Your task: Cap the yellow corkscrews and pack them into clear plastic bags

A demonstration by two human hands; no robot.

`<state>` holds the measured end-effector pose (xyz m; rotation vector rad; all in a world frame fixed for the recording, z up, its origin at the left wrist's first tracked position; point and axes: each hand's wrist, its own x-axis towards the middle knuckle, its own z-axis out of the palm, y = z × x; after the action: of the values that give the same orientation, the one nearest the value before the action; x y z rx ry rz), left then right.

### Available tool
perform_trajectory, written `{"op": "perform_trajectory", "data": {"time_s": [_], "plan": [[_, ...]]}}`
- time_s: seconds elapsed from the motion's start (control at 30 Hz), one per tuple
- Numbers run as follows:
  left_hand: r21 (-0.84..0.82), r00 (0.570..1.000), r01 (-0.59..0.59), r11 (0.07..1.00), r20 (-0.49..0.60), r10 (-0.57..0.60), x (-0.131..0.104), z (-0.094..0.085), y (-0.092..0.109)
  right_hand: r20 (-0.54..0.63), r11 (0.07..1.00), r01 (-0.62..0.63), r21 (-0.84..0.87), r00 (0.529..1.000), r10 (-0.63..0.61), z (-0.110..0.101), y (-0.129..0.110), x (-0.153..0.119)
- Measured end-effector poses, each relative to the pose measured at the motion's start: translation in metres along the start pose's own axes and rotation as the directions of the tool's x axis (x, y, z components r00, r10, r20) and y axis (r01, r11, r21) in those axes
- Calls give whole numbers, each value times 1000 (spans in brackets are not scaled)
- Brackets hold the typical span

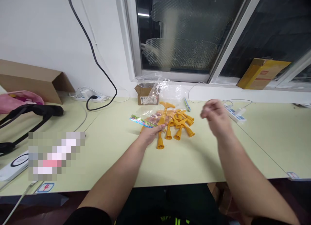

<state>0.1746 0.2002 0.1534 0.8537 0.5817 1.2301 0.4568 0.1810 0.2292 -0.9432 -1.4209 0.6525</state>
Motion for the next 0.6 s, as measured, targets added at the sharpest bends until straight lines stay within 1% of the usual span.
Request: {"op": "perform_trajectory", "data": {"time_s": [0.1, 0.13, 0.2, 0.23, 0.3, 0.37, 0.4, 0.43, 0.5, 0.53, 0.57, 0.6], "plan": [[-3, 1000, -3, 1000, 25, 3, -2, 1, 0, 42, 992, -97, 77, 995, 94, 26, 31, -3], [-16, 1000, -1, 1000, 21, 2, -2, 1, 0, 36, 988, -133, 83, 991, 130, 33, 42, -3], [-47, 1000, 4, 999, -6, -4, -1, 1, 3, -27, 988, -147, 50, 989, 148, 39, 58, -4], [-58, 1000, 9, 998, -21, -10, -1, 1, 4, -35, 988, -155, -1, 987, 155, 37, 65, -6], [-73, 999, 12, 997, -44, -15, 0, 0, 7, -8, 970, -173, -170, 985, 174, 26, 74, -9], [-82, 998, 16, 997, -52, -20, 0, -1, 10, 39, 908, -195, -371, 974, 225, 11, 80, -15], [-86, 998, 21, 996, -52, -25, 1, -2, 11, 73, 866, -212, -453, 959, 273, 5, 82, -18], [-87, 998, 27, 996, -50, -31, 1, -2, 12, 113, 823, -233, -518, 935, 335, 0, 84, -21], [-87, 998, 39, 995, -49, -44, 1, -2, 14, 177, 749, -271, -604, 872, 457, -4, 86, -26], [-86, 998, 44, 995, -51, -48, 0, -2, 14, 181, 718, -284, -635, 849, 496, -3, 87, -27], [-86, 997, 47, 995, -55, -52, 0, -2, 15, 160, 690, -296, -660, 843, 514, 0, 88, -28], [-86, 997, 51, 995, -58, -56, 1, -3, 15, 126, 667, -308, -678, 846, 518, 3, 89, -29]]}}
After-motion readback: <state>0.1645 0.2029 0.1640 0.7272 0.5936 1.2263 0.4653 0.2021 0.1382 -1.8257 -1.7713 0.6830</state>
